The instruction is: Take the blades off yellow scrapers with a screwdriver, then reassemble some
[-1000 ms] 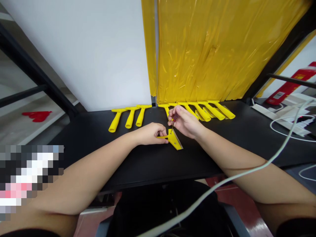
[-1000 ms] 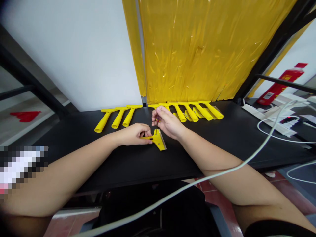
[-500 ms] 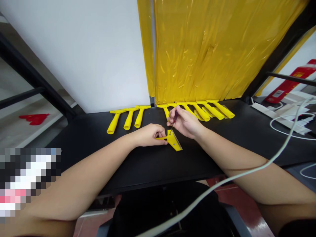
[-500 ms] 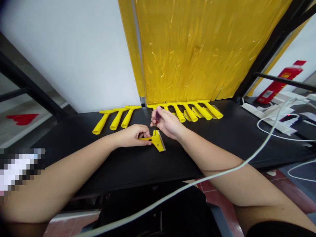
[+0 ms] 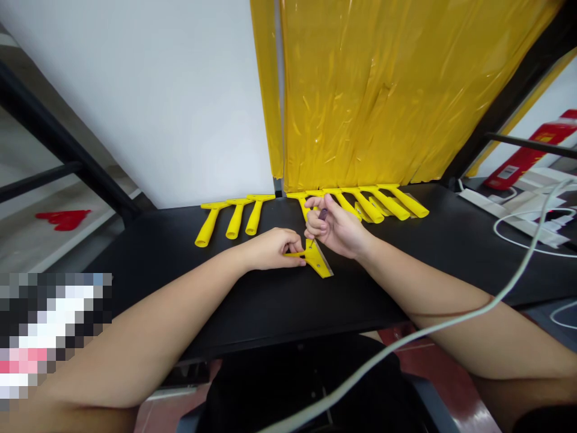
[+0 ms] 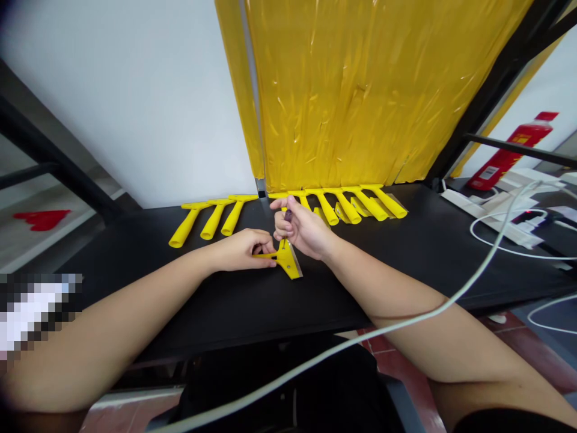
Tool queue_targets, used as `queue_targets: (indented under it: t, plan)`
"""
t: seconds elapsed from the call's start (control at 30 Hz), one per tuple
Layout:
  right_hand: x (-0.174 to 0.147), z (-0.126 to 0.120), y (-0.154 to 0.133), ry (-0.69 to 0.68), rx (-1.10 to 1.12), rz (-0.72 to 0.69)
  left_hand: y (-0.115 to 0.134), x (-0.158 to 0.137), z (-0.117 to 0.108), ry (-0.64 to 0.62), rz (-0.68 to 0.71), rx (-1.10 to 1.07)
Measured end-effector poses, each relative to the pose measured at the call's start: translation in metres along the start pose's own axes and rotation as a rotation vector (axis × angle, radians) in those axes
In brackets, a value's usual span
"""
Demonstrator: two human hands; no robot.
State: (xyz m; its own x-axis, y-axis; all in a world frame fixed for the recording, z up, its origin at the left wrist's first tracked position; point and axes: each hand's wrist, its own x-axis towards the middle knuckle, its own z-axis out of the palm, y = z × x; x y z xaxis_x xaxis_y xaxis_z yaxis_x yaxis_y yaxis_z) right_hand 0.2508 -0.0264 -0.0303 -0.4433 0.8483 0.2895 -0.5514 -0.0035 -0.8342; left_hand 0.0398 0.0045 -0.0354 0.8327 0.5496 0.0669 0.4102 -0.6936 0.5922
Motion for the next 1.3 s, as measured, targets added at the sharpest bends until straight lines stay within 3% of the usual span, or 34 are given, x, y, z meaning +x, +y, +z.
queue_targets:
  t: [0.23,0.43,0.63,0.83,1.07,1.3]
  plan:
    - [-0.0001,0.0026,-0.0021,0.069,-0.069,-0.067,0.001,-0.0012,-0.0003,-0.001,-0.002,-0.003]
    - [-0.001,0.0014,-0.0023,0.027,-0.052,0.011,0.0009,-0.0008,-0.0003,0.007,0.005,0.002]
    - [0.0016,0.0012,-0.0028,0.123,-0.054,-0.096,0.0019,-0.0005,-0.0003,0.002,-0.002,-0.003]
    - [0.0014,0.0017,-0.0007,0.087,-0.04,-0.014,0.0014,0.0,-0.001,-0.003,0.004,-0.007]
    - [0.0028,0.0064,0.0047,0.168,-0.016,-0.131,0.0008,-0.0002,-0.0009,0.001,-0.003,-0.012]
    - [0.0013,0.0037,0.0013,0.121,-0.024,-0.019,0.0001,-0.0004,-0.0006,0.003,0.002,-0.007]
